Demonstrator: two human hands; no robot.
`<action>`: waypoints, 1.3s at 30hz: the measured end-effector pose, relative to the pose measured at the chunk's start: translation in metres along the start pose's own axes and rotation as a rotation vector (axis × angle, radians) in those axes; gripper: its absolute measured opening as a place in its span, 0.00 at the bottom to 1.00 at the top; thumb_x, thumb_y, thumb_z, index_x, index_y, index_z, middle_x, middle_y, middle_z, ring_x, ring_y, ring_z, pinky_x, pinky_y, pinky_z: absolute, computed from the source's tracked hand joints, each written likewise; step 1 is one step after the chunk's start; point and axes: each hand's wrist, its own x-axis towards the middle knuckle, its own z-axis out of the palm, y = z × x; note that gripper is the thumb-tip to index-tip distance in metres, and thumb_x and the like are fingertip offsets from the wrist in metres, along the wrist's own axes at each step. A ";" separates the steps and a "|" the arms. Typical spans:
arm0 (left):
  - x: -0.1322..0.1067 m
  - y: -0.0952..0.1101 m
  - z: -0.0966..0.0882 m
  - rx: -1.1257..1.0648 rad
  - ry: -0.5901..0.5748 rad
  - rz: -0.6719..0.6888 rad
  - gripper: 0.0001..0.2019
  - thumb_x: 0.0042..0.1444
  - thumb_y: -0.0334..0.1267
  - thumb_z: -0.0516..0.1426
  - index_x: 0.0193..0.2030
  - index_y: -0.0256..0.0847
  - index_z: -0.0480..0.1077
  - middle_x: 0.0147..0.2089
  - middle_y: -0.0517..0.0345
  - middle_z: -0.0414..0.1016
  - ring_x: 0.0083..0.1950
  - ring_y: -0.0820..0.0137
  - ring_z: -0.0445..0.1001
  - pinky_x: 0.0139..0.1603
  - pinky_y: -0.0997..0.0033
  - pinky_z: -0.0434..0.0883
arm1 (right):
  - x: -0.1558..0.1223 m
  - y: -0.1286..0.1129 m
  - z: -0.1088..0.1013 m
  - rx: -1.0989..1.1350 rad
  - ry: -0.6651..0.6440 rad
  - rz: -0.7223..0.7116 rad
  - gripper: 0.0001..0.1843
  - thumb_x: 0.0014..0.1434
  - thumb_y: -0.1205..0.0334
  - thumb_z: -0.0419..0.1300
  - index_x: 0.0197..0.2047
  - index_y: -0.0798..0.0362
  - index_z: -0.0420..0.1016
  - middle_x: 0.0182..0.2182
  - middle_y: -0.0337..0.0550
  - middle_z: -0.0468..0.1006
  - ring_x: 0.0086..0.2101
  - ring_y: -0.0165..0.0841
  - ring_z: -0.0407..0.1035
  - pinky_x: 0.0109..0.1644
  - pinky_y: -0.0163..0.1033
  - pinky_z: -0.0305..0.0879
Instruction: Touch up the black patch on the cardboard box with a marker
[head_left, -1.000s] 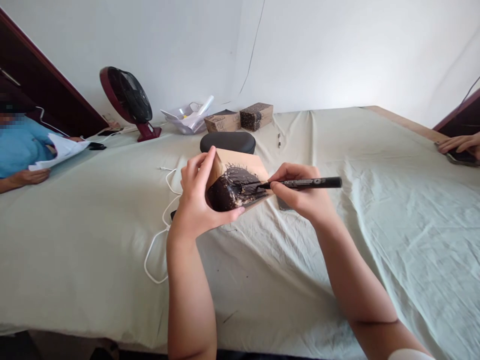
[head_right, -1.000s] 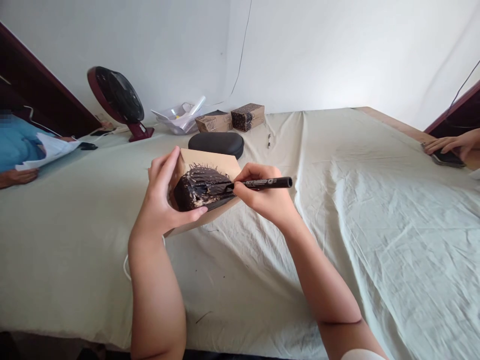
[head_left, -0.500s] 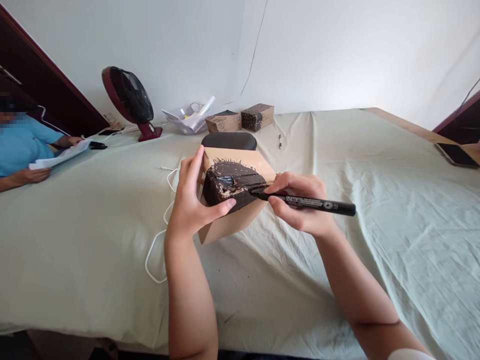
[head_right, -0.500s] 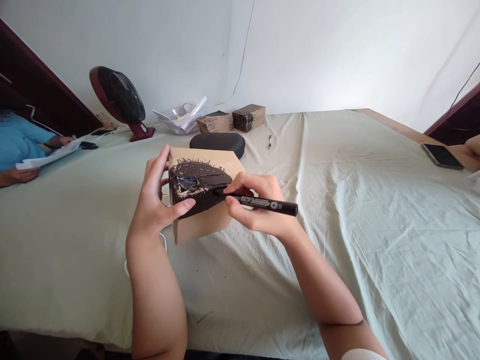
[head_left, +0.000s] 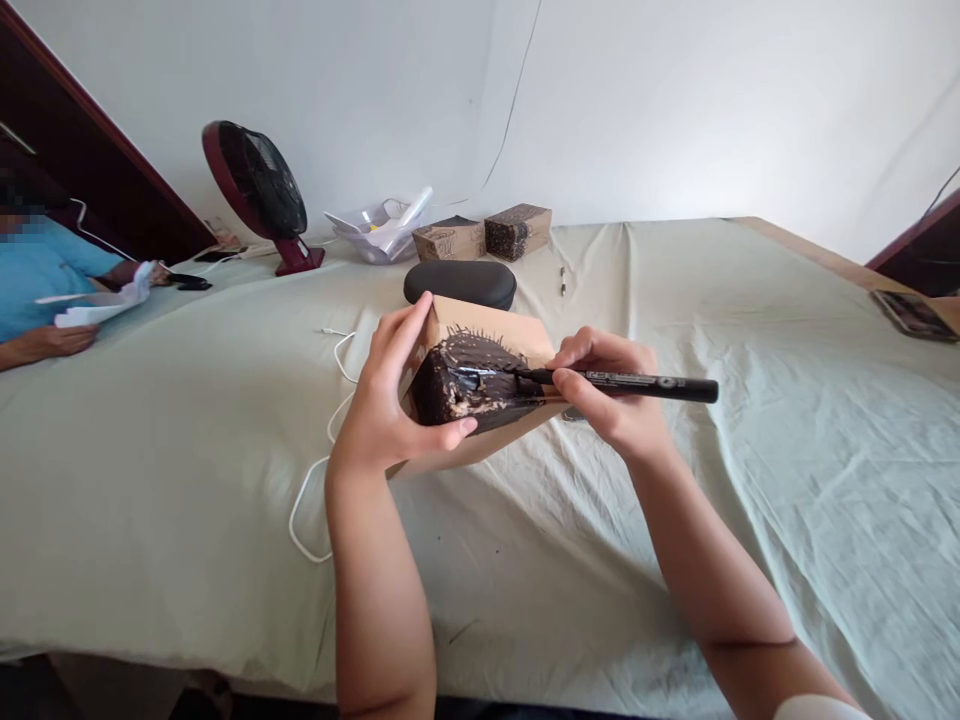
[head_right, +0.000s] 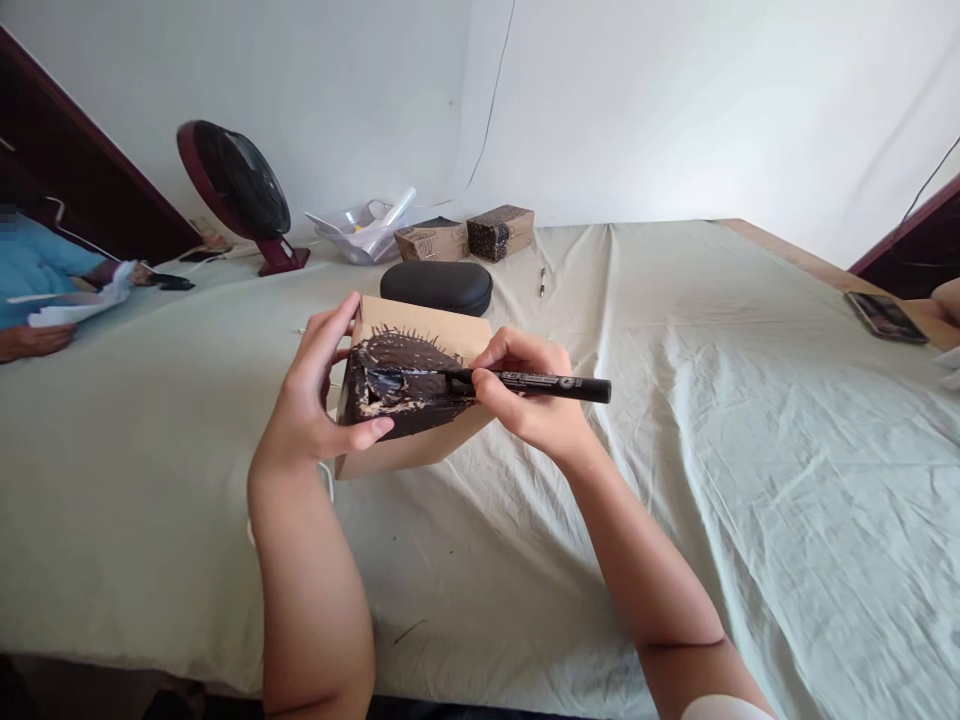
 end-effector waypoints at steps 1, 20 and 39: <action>0.000 0.000 0.001 -0.001 0.003 0.006 0.56 0.53 0.64 0.69 0.84 0.51 0.54 0.74 0.44 0.63 0.75 0.44 0.65 0.72 0.46 0.73 | 0.000 0.000 0.000 -0.002 0.007 0.014 0.05 0.53 0.66 0.66 0.27 0.51 0.76 0.22 0.34 0.75 0.23 0.27 0.65 0.26 0.34 0.57; 0.001 -0.025 0.025 0.020 0.153 -0.113 0.57 0.53 0.67 0.70 0.84 0.55 0.52 0.73 0.42 0.62 0.72 0.46 0.67 0.63 0.51 0.78 | -0.003 0.014 -0.017 0.294 -0.048 -0.157 0.18 0.65 0.41 0.70 0.35 0.47 0.80 0.18 0.34 0.71 0.15 0.29 0.57 0.21 0.38 0.54; -0.015 -0.107 0.057 -0.312 0.145 -0.348 0.49 0.62 0.55 0.58 0.85 0.48 0.44 0.86 0.44 0.53 0.86 0.50 0.54 0.84 0.46 0.58 | -0.022 0.183 0.013 -0.732 -0.076 0.217 0.12 0.56 0.71 0.59 0.44 0.51 0.73 0.39 0.50 0.80 0.39 0.42 0.69 0.44 0.41 0.60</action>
